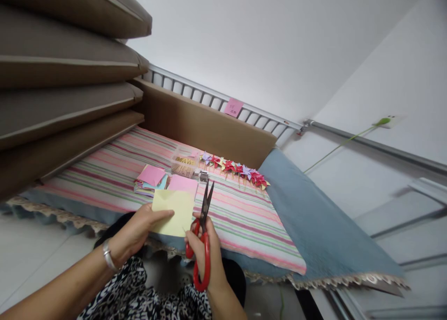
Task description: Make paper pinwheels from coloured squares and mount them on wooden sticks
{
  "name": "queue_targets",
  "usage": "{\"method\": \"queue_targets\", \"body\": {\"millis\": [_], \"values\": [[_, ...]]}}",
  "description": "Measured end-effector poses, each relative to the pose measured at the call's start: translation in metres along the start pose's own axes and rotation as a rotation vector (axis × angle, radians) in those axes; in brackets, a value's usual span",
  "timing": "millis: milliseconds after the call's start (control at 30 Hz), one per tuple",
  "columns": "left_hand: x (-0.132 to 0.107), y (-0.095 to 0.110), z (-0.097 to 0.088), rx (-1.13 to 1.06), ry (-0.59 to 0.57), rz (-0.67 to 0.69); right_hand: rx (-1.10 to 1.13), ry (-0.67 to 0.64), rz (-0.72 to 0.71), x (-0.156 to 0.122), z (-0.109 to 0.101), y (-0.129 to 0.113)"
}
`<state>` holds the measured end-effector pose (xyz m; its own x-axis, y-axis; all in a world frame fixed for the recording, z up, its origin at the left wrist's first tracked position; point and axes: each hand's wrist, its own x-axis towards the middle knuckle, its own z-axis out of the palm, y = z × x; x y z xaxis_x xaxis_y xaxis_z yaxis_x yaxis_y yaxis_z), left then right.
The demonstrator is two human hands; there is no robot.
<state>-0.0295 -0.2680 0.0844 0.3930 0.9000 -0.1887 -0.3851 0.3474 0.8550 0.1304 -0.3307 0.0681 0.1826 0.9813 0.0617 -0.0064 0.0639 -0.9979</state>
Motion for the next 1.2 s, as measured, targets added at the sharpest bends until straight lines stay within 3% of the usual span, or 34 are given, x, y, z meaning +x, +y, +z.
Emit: {"method": "queue_targets", "body": {"millis": [167, 333, 733, 1200], "values": [[0.004, 0.01, -0.02, 0.142, 0.082, -0.015, -0.25, -0.19, 0.085, -0.029, -0.026, -0.01], [0.006, 0.016, -0.024, 0.178, 0.053, -0.032, -0.411, -0.325, 0.117, -0.05, -0.038, -0.015], [-0.001, 0.022, -0.019, 0.168, 0.002, -0.027, -0.508, -0.374, 0.239, -0.053, -0.028, -0.032], [-0.003, 0.021, -0.012, 0.146, 0.013, -0.02, -0.502, -0.29, 0.3, -0.054, -0.021, -0.037]]}}
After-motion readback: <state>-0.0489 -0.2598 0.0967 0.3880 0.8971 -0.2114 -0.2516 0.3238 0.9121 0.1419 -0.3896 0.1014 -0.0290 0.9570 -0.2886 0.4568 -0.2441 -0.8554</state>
